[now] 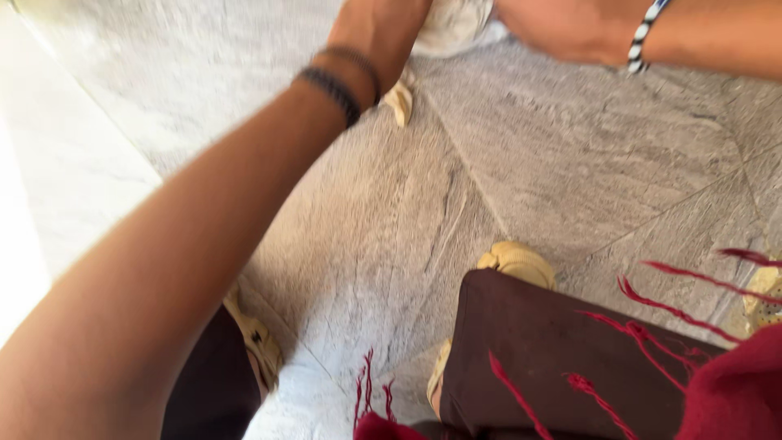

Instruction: The person wipes the tile floor using a cloth, repeatedly scrubbing different sections of the surface and corner edges.

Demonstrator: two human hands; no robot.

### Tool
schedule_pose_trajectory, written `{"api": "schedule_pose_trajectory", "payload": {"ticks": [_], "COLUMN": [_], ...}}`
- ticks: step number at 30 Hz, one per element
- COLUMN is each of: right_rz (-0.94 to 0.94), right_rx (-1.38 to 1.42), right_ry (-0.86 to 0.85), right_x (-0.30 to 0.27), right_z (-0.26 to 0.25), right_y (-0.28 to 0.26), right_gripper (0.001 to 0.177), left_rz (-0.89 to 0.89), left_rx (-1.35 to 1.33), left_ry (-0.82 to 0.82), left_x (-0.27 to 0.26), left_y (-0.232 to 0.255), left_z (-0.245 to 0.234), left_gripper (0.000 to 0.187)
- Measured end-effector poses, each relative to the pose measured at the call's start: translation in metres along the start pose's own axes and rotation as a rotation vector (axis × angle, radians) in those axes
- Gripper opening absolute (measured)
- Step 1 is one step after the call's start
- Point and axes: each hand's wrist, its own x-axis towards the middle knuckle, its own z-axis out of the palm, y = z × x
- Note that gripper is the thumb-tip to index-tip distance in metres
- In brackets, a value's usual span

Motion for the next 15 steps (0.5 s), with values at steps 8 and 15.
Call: {"api": "schedule_pose_trajectory", "payload": {"ticks": [8,15], "right_rz": [-0.170,-0.441], "right_rx": [-0.053,0.080], "right_ry": [0.128,-0.058], "right_x": [-0.012,-0.032], "right_z": [0.020,0.034], "right_y": [-0.004,-0.020], "right_gripper": [0.029,0.039], "left_rz": [-0.032,-0.095], "left_rx": [0.032,0.079], "left_ry": [-0.158,-0.318], "left_x": [-0.046,-0.085], "left_y": [0.058,0.126], "left_z": [-0.022,-0.067], "left_gripper": [0.071,0.057]}}
